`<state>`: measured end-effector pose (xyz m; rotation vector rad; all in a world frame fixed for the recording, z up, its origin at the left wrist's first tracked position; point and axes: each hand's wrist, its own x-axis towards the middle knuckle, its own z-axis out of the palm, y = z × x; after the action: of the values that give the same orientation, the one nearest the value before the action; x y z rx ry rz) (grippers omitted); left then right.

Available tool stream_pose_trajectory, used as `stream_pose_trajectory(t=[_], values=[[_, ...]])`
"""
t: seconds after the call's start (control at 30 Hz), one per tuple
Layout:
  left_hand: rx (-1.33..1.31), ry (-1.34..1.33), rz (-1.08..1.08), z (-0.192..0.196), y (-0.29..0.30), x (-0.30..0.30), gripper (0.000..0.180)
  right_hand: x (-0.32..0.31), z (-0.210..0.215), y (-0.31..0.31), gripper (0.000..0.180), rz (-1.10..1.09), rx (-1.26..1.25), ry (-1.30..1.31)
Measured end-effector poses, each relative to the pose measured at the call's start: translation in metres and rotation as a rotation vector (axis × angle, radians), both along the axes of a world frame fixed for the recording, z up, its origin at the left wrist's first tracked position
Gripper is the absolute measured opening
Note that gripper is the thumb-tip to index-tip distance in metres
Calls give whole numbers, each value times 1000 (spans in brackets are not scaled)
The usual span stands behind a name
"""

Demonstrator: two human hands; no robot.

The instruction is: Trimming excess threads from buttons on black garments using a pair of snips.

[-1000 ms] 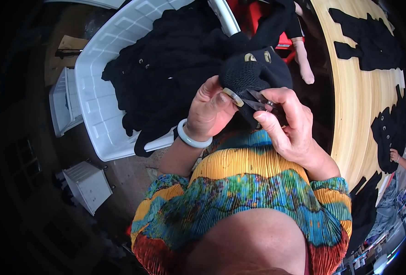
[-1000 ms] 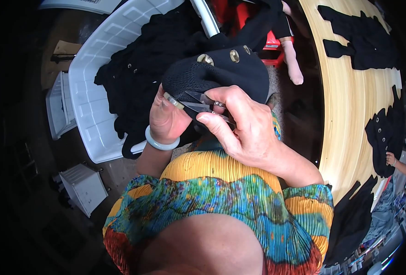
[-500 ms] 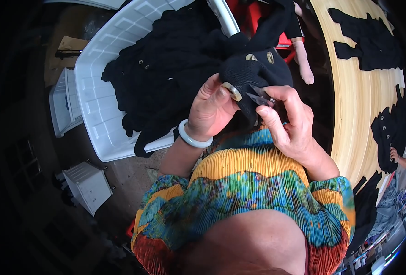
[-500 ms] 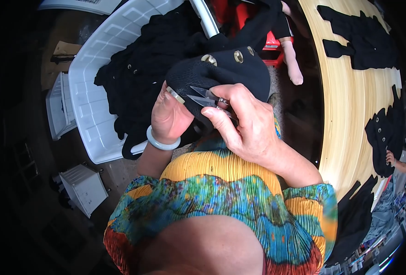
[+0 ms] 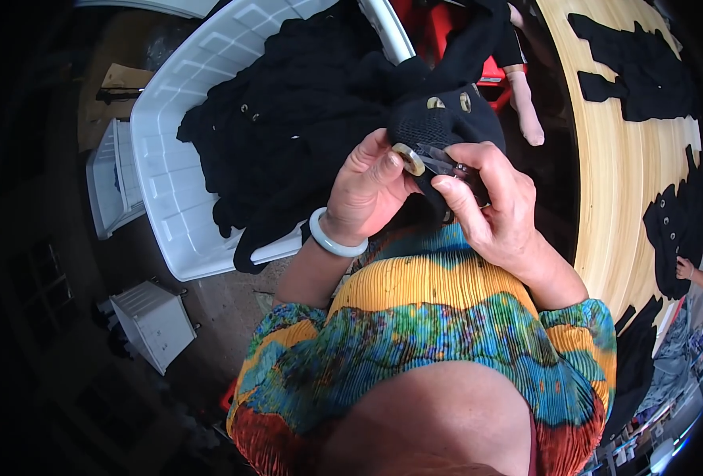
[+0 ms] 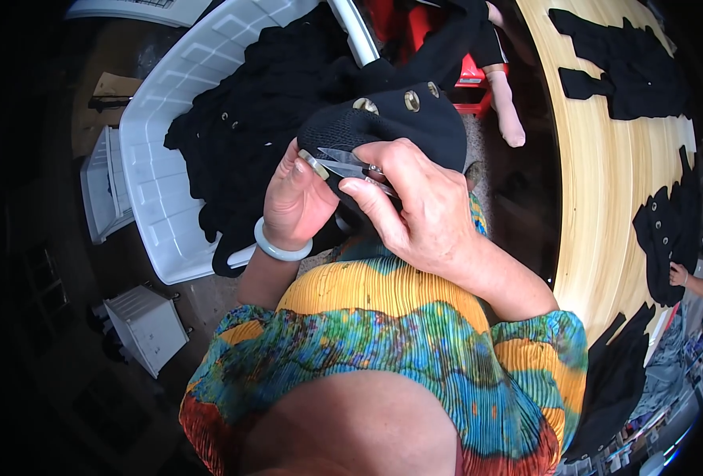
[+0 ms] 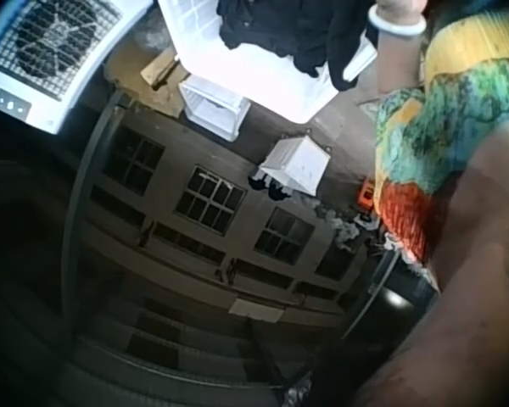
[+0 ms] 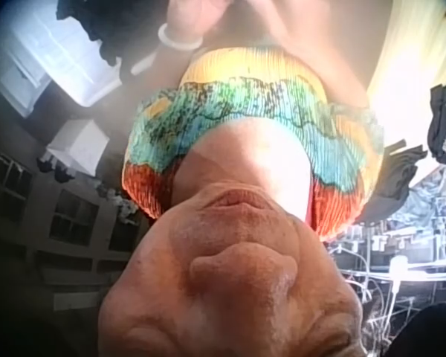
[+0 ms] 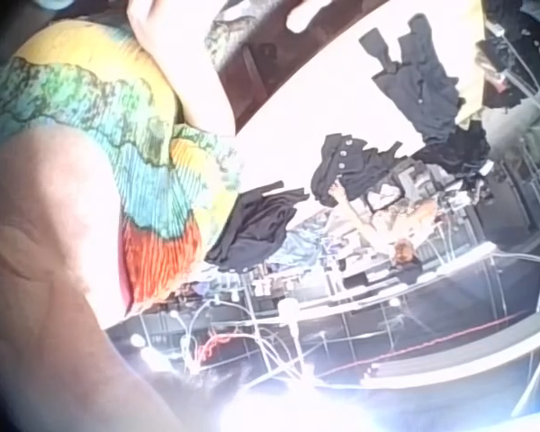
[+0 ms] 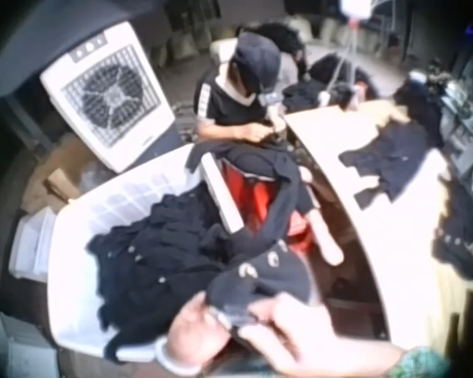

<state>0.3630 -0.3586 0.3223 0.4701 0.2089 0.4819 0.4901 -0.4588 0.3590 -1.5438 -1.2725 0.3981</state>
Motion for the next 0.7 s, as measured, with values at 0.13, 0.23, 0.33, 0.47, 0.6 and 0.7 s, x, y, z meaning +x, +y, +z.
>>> stream_pose_trajectory(t=[0.13,0.23,0.33,0.47,0.6,0.7], values=[[24,24,-3,-1,1,-1,21,1,-2,1,21,20,16,-24],[47,39,-23,-2,2,-2,20,2,-2,0,17,61,24,23],[36,77,-39,1,1,-1,19,0,0,-3,13,53,-20,244],[-36,130,-32,2,3,-3,18,8,-3,-1,11,-46,61,396],[-59,165,-43,1,7,-4,21,15,-9,1,30,-26,92,423],[-67,165,-47,13,14,5,38,11,-26,-2,57,14,46,328]])
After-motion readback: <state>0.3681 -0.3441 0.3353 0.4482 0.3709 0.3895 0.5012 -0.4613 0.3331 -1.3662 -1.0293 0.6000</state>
